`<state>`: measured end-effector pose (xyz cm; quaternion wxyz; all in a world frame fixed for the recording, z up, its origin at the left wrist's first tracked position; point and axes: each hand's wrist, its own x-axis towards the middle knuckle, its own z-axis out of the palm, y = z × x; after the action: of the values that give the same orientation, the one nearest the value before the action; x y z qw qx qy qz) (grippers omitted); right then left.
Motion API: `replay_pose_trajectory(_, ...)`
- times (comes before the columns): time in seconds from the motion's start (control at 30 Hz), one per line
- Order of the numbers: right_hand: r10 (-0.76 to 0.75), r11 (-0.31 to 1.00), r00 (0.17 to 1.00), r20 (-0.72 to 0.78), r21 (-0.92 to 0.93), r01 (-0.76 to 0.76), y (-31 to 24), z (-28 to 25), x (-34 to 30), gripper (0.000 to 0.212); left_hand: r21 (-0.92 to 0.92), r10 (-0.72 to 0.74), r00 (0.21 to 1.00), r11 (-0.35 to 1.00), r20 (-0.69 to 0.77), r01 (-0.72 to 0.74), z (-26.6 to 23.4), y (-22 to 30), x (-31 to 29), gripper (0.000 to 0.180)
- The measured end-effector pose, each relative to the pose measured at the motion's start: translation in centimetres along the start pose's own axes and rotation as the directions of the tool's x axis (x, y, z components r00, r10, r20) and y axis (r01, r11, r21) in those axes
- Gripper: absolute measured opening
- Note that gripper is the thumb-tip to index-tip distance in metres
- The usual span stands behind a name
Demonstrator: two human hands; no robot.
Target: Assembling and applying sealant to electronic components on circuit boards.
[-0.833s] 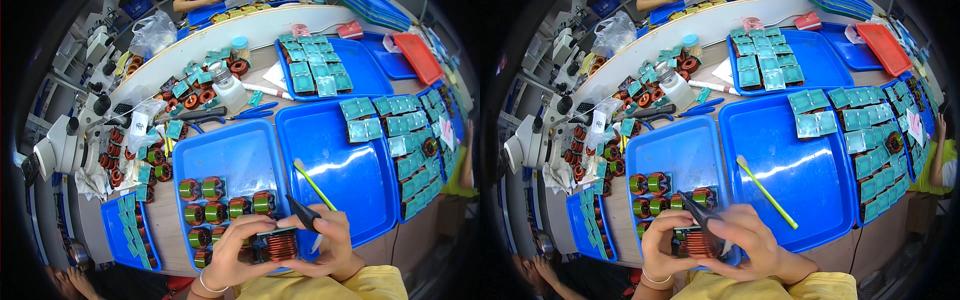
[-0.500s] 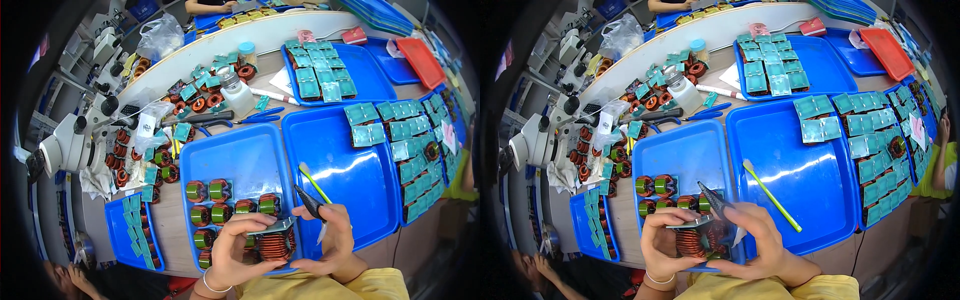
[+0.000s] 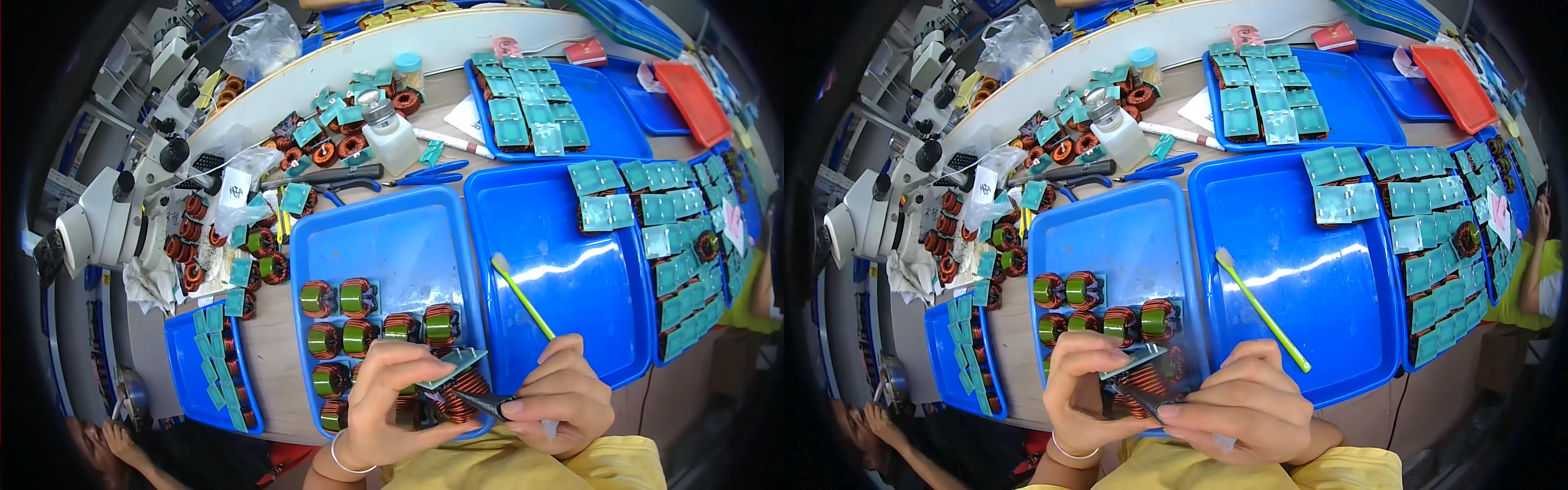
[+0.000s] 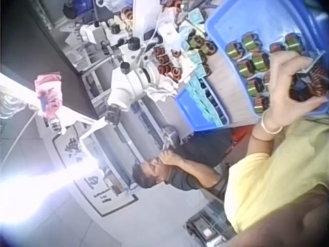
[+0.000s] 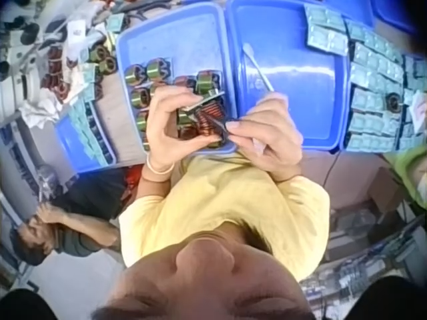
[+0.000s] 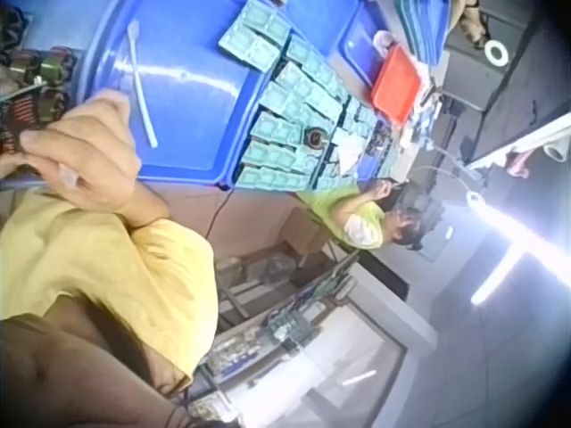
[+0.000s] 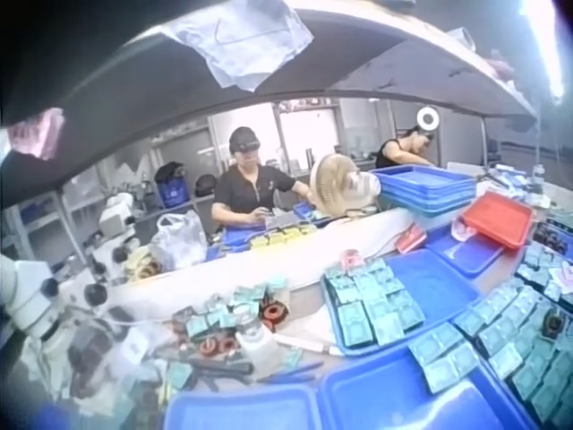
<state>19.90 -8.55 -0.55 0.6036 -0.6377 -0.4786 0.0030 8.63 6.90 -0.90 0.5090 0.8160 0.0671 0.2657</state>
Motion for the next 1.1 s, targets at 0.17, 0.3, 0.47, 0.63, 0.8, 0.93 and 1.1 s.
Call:
replay_pose_trajectory(0.17,-0.057,0.998,0.998,-0.022,0.007,0.057,0.27,0.34,0.55,0.027,0.044,0.018,1.000,0.999,-0.012,-0.018,0.02,-0.06,-0.13,0.055)
replay_pose_trajectory(0.3,-0.057,0.998,0.998,-0.014,-0.007,0.057,0.25,0.41,0.68,0.028,0.082,0.025,1.000,0.996,-0.003,-0.025,-0.04,0.16,0.01,0.054)
replay_pose_trajectory(0.47,-0.053,0.998,0.999,-0.005,-0.019,0.053,0.18,0.48,0.59,0.029,0.124,0.032,0.999,0.992,-0.010,-0.031,0.03,0.24,0.09,0.053)
replay_pose_trajectory(0.63,0.027,0.997,1.000,-0.002,-0.066,-0.027,-0.02,0.51,0.38,0.019,0.185,0.059,0.998,0.981,-0.015,-0.055,0.10,0.26,0.23,0.051)
replay_pose_trajectory(0.8,-0.041,0.999,0.999,-0.002,-0.026,0.041,0.34,0.37,0.65,0.028,0.160,0.049,0.998,0.986,-0.039,-0.042,0.23,0.14,0.12,0.052)
replay_pose_trajectory(0.93,-0.046,0.999,0.999,-0.012,-0.012,0.046,0.43,0.44,0.59,0.028,0.166,0.058,0.998,0.985,-0.027,-0.053,0.19,0.23,0.21,0.052)
replay_pose_trajectory(1.1,-0.037,0.999,0.999,-0.003,-0.009,0.037,0.43,0.37,0.62,0.028,0.168,0.057,0.998,0.984,-0.029,-0.052,0.25,0.10,0.14,0.052)
